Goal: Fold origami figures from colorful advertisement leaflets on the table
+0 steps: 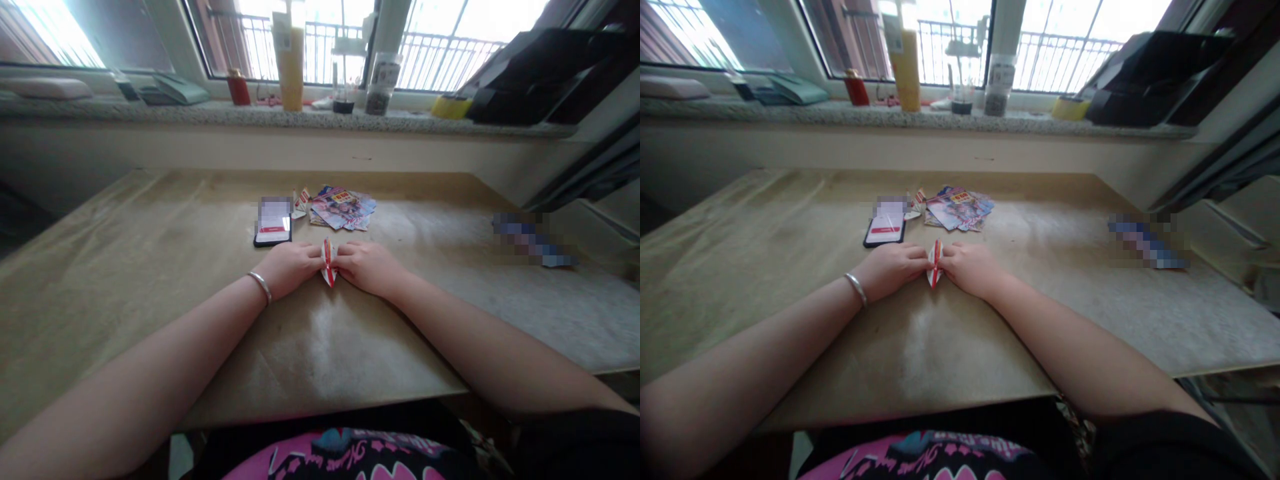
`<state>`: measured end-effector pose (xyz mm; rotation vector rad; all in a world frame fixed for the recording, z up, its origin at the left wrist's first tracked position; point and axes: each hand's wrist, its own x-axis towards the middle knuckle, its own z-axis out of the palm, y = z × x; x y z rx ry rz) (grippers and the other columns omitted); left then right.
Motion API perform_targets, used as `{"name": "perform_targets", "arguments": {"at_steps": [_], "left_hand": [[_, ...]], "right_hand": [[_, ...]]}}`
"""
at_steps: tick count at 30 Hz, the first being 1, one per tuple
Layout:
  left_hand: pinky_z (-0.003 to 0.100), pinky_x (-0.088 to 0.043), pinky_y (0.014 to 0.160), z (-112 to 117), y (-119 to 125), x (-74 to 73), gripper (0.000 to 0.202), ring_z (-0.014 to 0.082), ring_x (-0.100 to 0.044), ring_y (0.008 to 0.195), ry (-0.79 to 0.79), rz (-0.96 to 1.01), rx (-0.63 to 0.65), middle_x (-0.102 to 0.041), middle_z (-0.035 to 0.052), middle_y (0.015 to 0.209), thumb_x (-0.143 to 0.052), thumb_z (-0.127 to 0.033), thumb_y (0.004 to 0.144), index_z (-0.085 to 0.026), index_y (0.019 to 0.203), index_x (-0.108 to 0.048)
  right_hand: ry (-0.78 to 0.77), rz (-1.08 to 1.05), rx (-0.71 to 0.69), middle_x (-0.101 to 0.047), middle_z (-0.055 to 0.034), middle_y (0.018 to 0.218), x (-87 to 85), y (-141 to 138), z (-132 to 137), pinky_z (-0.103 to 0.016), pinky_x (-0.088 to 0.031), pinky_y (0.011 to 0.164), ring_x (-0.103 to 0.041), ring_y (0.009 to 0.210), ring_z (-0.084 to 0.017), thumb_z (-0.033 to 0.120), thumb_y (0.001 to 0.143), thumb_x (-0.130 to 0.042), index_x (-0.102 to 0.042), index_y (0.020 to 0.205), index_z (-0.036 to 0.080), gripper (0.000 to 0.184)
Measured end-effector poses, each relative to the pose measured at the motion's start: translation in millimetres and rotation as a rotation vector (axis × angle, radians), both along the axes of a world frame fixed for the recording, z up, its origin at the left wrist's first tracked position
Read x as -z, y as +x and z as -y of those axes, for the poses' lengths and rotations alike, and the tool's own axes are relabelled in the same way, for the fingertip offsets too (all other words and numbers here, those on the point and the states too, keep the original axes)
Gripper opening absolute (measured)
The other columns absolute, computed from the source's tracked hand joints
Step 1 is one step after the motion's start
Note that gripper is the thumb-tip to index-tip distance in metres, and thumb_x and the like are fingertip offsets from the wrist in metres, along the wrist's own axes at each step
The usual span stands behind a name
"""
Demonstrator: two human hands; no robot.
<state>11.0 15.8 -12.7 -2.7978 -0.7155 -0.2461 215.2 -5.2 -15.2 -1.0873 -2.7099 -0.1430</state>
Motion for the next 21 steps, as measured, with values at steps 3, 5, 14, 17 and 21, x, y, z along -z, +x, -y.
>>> {"name": "perform_targets", "arguments": {"at_steps": [3,5,14,17,21], "left_hand": [[0.025,-0.039,0.062,-0.9,-0.9,-0.2,0.021,0.0151,-0.057,0.075,0.011,0.000,0.018,-0.063,0.0030,0.086,-0.047,-0.021,0.091,-0.024,0.099,-0.066],[0.025,-0.038,0.060,-1.9,-2.5,0.1,0.021,0.0145,-0.056,0.073,0.010,0.014,0.017,-0.063,0.0025,0.085,-0.047,-0.022,0.091,-0.024,0.098,-0.067],[0.025,-0.038,0.063,-3.7,-7.5,-0.4,0.020,0.0143,-0.057,0.072,-0.027,0.000,-0.007,-0.064,0.0029,0.085,-0.050,-0.023,0.089,-0.024,0.094,-0.069],[0.025,-0.040,0.065,-3.6,-8.1,-0.3,0.019,0.0150,-0.059,0.076,-0.049,0.013,-0.014,-0.065,0.0021,0.088,-0.052,-0.022,0.087,-0.025,0.094,-0.069],[0.026,-0.042,0.066,-3.1,-9.7,-1.1,0.021,0.0153,-0.060,0.078,-0.081,-0.009,-0.023,-0.066,0.0017,0.090,-0.050,-0.021,0.088,-0.025,0.096,-0.069]], "right_hand": [[0.005,0.014,-0.007,-0.066,-0.0065,0.100,-1.4,1.4,1.2,-0.028,-0.039,0.070,-0.057,0.088,-0.020,0.022,0.088,-0.048,-0.068,0.104,0.024,0.026],[0.005,0.022,-0.009,-0.066,-0.0066,0.099,-2.2,2.2,1.5,-0.028,-0.039,0.070,-0.058,0.087,-0.019,0.023,0.088,-0.048,-0.069,0.102,0.024,0.026],[-0.029,0.043,0.023,-0.065,-0.0058,0.095,-4.5,3.9,0.6,-0.027,-0.037,0.065,-0.058,0.084,-0.018,0.024,0.086,-0.049,-0.070,0.096,0.023,0.024],[-0.023,0.049,0.029,-0.065,-0.0053,0.093,-4.6,5.0,0.8,-0.027,-0.036,0.064,-0.058,0.084,-0.018,0.024,0.086,-0.049,-0.071,0.095,0.023,0.024],[-0.025,0.073,0.042,-0.065,-0.0053,0.092,-6.0,6.7,2.1,-0.027,-0.036,0.065,-0.058,0.084,-0.018,0.025,0.087,-0.046,-0.070,0.094,0.022,0.025]]}}
